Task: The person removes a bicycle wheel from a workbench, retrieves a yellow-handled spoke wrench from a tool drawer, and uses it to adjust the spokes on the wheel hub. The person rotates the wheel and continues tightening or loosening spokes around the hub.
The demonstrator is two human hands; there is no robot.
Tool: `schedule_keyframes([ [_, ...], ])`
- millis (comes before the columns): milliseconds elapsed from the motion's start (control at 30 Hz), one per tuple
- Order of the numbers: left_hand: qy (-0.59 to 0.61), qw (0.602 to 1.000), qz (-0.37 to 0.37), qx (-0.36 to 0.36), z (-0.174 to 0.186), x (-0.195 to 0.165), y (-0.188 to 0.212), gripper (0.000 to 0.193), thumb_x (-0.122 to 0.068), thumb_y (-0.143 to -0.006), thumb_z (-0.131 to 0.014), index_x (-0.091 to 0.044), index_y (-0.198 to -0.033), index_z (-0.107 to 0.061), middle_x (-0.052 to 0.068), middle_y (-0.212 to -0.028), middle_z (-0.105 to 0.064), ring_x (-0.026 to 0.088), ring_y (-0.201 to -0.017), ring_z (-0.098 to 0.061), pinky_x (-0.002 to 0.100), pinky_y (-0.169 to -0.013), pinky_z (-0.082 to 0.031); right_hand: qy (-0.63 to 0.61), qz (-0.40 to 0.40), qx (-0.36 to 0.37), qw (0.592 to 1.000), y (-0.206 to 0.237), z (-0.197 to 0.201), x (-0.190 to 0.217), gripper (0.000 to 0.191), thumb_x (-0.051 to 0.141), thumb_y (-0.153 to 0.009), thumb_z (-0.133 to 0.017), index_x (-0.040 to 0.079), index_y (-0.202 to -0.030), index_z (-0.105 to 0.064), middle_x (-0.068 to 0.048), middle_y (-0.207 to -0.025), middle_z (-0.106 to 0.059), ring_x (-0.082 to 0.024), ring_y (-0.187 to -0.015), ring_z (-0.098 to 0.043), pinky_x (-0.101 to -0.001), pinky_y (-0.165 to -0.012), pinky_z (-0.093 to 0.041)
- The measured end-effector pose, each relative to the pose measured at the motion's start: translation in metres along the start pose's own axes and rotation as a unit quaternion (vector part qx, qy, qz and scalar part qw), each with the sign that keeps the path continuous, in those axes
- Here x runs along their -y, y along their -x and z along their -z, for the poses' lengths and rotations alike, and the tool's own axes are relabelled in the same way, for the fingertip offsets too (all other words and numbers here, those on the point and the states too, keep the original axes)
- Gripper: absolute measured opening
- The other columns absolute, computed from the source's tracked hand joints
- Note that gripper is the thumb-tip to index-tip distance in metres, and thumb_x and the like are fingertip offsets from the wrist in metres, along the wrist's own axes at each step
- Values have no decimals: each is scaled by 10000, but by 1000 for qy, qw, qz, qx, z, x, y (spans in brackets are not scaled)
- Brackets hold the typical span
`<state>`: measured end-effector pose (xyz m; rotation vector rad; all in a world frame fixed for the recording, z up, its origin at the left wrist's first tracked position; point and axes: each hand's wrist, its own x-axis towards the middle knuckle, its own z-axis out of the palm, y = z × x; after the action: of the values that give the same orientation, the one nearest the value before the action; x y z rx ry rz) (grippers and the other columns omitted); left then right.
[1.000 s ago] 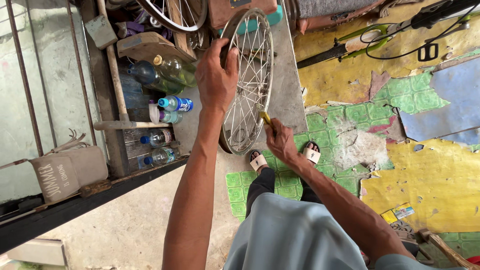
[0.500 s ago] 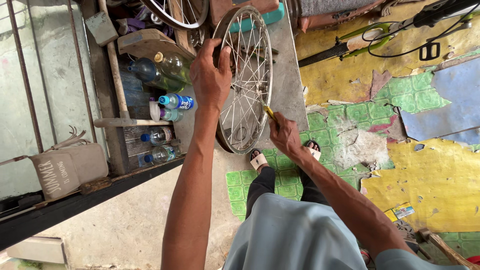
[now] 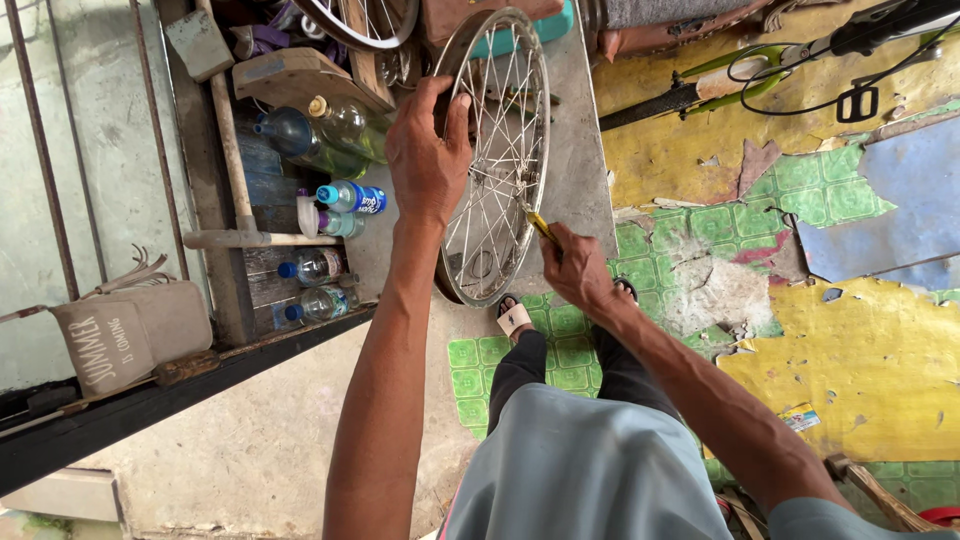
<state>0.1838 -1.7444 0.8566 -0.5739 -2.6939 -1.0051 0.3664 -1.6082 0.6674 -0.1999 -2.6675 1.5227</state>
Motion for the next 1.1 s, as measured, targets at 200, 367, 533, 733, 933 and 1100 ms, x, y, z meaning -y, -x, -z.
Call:
schedule_keyframes([
  [200,24,1000,-10,-2,2,-7,1,274,-300,-1053,-616,-58,-1178,-646,137,-1063,-726,315,-984,-718,454,-876,-540,38,49,-14,998,-3,7,-5,154,114,-1011,-557,41,-883,-602,-45,-507,-520,-126,-356,-419,-338,-315,-351],
  [367,11,1000,-22,-3,-1,-6,0,261,-292,-1063,-623,-57,-1175,-647,136,-1070,-725,319,-988,-718,459,-880,-540,13,27,-3,1000,-1,1,-10,196,126,-1035,-546,36,-869,-598,-43,-512,-522,-137,-355,-409,-353,-304,-341],
  [533,16,1000,-19,-2,-4,-6,-2,258,-304,-1069,-624,-67,-1167,-642,126,-1071,-720,308,-996,-725,445,-875,-551,-24,-13,16,999,0,9,2,203,181,-1034,-558,2,-952,-608,-72,-526,-548,-146,-388,-485,-367,-359,-395],
  [733,21,1000,-2,4,-4,-10,-1,219,-266,-1052,-642,-72,-1153,-646,116,-1036,-722,290,-943,-723,443,-835,-546,-155,-154,98,971,-3,21,17,277,249,-1028,-520,11,-1148,-597,-69,-580,-577,-142,-447,-582,-339,-419,-505],
  [933,24,1000,3,-3,-9,-12,-3,218,-253,-1029,-666,-70,-1148,-652,117,-1016,-722,289,-896,-725,442,-789,-555,-220,-185,104,952,-2,18,21,299,219,-1045,-476,5,-1226,-580,-39,-681,-560,-119,-481,-522,-330,-415,-461],
  [1100,8,1000,-23,-13,-12,-10,-1,225,-252,-1034,-665,-68,-1162,-648,121,-1047,-724,303,-939,-726,443,-810,-560,-264,-226,122,930,1,19,26,351,162,-999,-409,10,-1291,-529,-37,-734,-558,-108,-473,-503,-327,-395,-451],
])
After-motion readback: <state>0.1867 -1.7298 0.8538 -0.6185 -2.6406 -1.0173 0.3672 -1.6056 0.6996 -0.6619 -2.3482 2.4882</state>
